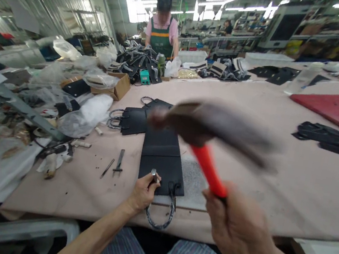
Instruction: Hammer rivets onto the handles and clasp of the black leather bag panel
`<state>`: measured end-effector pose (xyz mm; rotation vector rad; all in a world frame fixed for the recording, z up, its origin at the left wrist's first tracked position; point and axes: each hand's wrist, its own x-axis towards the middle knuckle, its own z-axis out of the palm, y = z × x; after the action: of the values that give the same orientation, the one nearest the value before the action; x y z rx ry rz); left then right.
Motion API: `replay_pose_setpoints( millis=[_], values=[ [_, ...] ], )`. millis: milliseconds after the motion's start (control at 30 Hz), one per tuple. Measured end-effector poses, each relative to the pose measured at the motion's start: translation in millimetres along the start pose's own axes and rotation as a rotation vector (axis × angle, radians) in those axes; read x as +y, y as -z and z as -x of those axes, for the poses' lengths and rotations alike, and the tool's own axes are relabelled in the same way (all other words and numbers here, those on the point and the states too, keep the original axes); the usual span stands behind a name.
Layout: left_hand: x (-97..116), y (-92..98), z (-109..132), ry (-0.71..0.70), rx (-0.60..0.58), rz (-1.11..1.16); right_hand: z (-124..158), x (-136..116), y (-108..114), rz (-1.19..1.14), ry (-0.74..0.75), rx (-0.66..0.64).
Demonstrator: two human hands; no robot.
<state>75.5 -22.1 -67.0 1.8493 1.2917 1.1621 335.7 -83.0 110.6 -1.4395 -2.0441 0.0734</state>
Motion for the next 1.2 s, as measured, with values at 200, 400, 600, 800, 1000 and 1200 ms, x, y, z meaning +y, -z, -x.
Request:
replay_pose_setpoints(
  millis=[200,400,600,800,1000,1200],
  values=[
    [2,1.6,-1,0.012,-0.01,0.012,11,44,-23,0.072,-0.097,-0.342],
    [5,10.3,-7,0.053,-0.074,0.055,26,112,-52,-0.222,-0.786,-0.489],
    [11,22.8,-18,0.073,-0.199,0.105,39,128,-89,0.209,-0.326,-0.235],
    [13,26.8,-23,0.001,-0.206,-0.071,18,65,-151,0.008,0.076,-0.208],
    [17,17.2,-22,-0.126,-0.303,-0.308,23,54,-178,0.066,0.1,-0.234],
    [12,18.1,-19,0.076,-0.059,-0.069,23,57,-177,0.067,0.082,-0.253]
  ],
)
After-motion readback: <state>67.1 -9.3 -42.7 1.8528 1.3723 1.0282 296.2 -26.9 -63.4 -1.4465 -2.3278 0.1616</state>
